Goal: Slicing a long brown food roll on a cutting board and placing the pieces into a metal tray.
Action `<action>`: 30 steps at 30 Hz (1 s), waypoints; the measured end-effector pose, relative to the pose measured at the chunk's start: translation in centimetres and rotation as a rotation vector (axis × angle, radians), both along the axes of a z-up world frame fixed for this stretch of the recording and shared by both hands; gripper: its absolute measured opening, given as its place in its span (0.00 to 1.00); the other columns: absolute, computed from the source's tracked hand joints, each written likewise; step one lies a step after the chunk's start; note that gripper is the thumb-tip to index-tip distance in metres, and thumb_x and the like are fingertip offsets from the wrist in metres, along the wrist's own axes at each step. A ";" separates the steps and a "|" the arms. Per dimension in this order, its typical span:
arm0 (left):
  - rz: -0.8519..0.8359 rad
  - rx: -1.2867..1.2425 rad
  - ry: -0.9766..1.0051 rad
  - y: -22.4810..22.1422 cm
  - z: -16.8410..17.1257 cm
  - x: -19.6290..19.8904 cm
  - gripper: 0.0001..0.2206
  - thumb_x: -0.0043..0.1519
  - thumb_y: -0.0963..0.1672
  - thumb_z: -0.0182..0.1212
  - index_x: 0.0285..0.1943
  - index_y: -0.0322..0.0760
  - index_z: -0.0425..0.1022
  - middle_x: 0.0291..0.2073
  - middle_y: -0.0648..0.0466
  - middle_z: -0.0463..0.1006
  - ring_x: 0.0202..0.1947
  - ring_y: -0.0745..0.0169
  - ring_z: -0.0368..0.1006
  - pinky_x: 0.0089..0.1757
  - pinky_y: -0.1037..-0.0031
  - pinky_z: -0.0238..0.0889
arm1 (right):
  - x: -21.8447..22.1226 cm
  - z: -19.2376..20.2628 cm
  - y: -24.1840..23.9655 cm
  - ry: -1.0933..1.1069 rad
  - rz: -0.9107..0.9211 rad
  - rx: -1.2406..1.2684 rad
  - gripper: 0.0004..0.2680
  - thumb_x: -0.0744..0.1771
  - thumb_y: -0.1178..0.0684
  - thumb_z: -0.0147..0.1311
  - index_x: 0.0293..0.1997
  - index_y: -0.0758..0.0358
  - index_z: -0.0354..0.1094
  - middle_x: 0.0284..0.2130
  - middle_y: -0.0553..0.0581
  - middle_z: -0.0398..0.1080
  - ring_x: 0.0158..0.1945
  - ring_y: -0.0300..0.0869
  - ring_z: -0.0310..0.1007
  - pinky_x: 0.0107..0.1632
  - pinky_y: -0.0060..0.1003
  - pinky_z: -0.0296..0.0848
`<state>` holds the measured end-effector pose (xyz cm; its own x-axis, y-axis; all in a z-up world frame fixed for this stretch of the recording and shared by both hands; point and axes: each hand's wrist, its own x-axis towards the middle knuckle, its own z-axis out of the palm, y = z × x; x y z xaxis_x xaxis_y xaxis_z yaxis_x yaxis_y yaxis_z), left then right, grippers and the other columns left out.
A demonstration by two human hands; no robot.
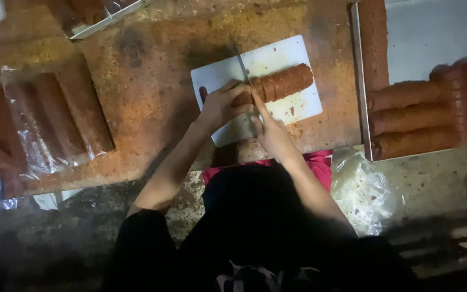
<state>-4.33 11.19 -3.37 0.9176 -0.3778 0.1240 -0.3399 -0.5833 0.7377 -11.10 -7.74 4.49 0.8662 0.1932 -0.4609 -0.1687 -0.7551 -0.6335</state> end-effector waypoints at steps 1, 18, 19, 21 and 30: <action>0.017 -0.035 0.022 0.0 0.4 -0.1 0.20 0.61 0.51 0.71 0.61 0.56 0.73 0.56 0.52 0.75 0.52 0.35 0.76 0.50 0.46 0.71 | 0.9 -2.1 0.0 -0.016 0.008 -0.029 0.22 0.73 0.46 0.39 0.77 0.29 0.37 0.62 0.72 0.65 0.60 0.72 0.66 0.61 0.66 0.66; -0.016 -0.037 0.101 1.9 0.8 -2.2 0.32 0.63 0.50 0.71 0.75 0.71 0.60 0.68 0.42 0.66 0.60 0.23 0.69 0.55 0.35 0.66 | -11.7 8.8 -4.4 0.381 -0.092 -0.152 0.23 0.71 0.43 0.39 0.76 0.20 0.36 0.56 0.76 0.69 0.61 0.70 0.67 0.64 0.60 0.67; 0.021 -0.008 0.001 1.9 -0.8 -2.1 0.30 0.63 0.49 0.71 0.75 0.62 0.63 0.68 0.43 0.67 0.57 0.25 0.71 0.51 0.38 0.69 | -11.6 9.3 -4.3 0.365 -0.094 -0.148 0.23 0.71 0.43 0.39 0.77 0.22 0.37 0.55 0.78 0.69 0.61 0.71 0.66 0.63 0.61 0.67; 0.064 0.022 -0.097 1.9 -1.7 -2.7 0.29 0.63 0.49 0.72 0.74 0.54 0.66 0.68 0.45 0.68 0.54 0.26 0.74 0.48 0.40 0.72 | -11.6 9.2 -4.2 0.351 -0.090 -0.145 0.23 0.71 0.44 0.39 0.77 0.23 0.37 0.55 0.80 0.68 0.61 0.73 0.65 0.63 0.62 0.66; 0.024 -0.179 0.024 2.1 -0.2 -2.2 0.19 0.66 0.51 0.65 0.66 0.52 0.70 0.57 0.42 0.69 0.48 0.30 0.76 0.50 0.49 0.71 | -8.2 6.9 -1.4 0.136 0.027 -0.167 0.22 0.71 0.43 0.42 0.76 0.25 0.42 0.47 0.77 0.74 0.52 0.70 0.73 0.53 0.62 0.74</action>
<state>-6.58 13.30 -3.59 0.9295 -0.3295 0.1654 -0.3085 -0.4493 0.8384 -19.27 -9.17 11.39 0.7894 0.1266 -0.6006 -0.2220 -0.8534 -0.4717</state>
